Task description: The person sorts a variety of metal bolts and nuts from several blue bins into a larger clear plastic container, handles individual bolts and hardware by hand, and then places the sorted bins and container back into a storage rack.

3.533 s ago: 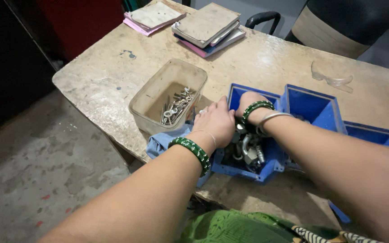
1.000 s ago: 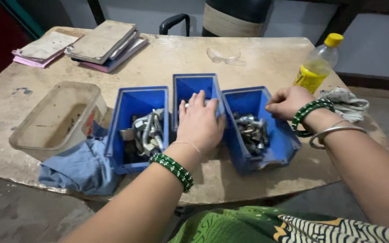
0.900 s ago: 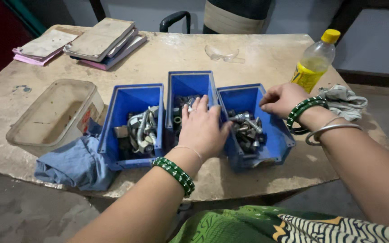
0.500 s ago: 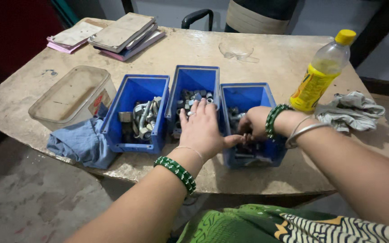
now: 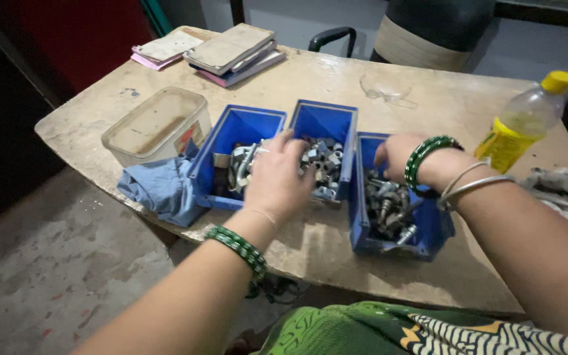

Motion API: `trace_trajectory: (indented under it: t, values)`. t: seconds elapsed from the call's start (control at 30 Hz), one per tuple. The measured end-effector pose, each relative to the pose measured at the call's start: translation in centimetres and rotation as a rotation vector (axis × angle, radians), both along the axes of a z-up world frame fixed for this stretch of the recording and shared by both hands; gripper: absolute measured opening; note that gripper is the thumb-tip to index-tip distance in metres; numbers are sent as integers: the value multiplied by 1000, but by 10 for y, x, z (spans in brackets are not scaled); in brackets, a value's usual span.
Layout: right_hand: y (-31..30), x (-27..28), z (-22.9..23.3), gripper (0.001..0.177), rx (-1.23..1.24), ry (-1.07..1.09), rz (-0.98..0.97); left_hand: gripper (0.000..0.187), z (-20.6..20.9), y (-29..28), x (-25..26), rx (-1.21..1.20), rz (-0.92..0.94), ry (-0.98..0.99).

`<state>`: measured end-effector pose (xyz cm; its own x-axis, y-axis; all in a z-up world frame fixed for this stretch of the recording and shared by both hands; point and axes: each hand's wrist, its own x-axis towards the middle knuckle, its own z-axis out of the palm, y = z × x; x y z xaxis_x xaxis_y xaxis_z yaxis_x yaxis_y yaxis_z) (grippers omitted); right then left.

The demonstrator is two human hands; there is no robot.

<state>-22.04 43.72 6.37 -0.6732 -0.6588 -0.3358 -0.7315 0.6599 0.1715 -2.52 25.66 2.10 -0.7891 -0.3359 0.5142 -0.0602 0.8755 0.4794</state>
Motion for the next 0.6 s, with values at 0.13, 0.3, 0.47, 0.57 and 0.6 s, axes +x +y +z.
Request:
trace_trajectory:
  t: [0.13, 0.3, 0.47, 0.57, 0.6]
  values:
    - [-43, 15, 31, 30, -360, 24, -44, 34, 8, -65, 8, 15, 182, 141]
    - [-105, 39, 29, 29, -544, -126, 79, 54, 9, -137, 27, 265, 428, -131]
    - [-157, 59, 16, 29, -562, -108, 52, 63, -2, -172, 32, 308, 331, -248]
    - [-179, 76, 15, 39, -297, -155, -252, 51, -9, -183, 25, 315, 225, -322]
    - [-184, 81, 14, 39, -294, -153, -264, 41, -13, -185, 23, 321, 163, -363]
